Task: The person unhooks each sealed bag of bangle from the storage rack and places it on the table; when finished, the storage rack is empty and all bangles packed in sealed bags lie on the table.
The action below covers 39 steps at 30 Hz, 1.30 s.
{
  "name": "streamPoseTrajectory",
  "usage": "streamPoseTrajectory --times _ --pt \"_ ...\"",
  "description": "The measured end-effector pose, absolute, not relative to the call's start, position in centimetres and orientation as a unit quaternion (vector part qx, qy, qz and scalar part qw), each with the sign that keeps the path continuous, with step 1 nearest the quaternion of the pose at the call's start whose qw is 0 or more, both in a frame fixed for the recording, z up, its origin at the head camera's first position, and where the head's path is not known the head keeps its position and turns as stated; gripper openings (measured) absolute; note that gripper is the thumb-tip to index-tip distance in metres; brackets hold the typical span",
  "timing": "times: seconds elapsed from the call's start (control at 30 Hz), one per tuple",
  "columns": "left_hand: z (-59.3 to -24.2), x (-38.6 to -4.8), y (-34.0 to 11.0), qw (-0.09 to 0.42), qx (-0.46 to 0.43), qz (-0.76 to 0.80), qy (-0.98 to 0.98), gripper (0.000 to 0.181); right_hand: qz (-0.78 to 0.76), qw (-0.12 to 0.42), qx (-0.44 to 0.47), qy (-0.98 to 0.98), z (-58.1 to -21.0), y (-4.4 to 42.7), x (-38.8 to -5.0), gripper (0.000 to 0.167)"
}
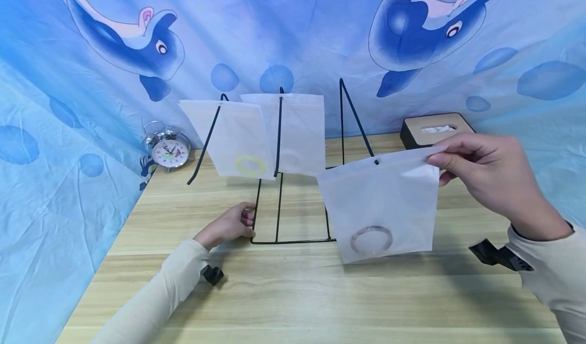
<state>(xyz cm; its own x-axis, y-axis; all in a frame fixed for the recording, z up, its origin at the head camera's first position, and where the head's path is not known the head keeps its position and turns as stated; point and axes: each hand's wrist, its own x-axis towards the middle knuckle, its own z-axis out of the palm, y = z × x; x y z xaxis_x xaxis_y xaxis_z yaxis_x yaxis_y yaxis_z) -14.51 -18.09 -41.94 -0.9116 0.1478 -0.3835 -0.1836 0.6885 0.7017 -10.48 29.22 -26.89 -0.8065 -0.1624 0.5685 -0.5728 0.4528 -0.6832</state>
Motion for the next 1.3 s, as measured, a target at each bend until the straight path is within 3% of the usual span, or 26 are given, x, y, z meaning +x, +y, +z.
streamPoseTrajectory --times 0.5,0.63,0.8,0.9,1.13,1.3 --pt "-42.0 -14.6 -18.0 0.208 -0.002 0.393 0.896 0.079 0.555 0.169 0.192 -0.792 -28.7 31.9 -10.9 0.021" --pt "-42.1 -14.6 -18.1 0.208 -0.002 0.391 0.897 0.08 0.515 0.117 0.117 -0.841 -30.1 33.2 -11.9 0.026" --pt "-42.0 -14.5 -18.2 0.207 -0.007 0.394 0.895 0.08 0.533 0.003 0.083 -0.842 -33.1 34.8 -14.9 0.017" --pt "-42.1 -14.5 -18.3 0.207 -0.011 0.398 0.894 0.081 0.539 -0.031 0.057 -0.84 -34.9 35.3 -16.8 0.013" --pt "-42.3 -14.5 -18.4 0.207 -0.017 0.396 0.894 0.081 0.52 -0.028 0.003 -0.854 -37.7 35.3 -20.2 0.025" --pt "-42.2 -14.6 -18.3 0.208 -0.01 0.397 0.894 0.081 0.475 -0.04 -0.031 -0.878 -39.3 35.4 -22.1 0.046"
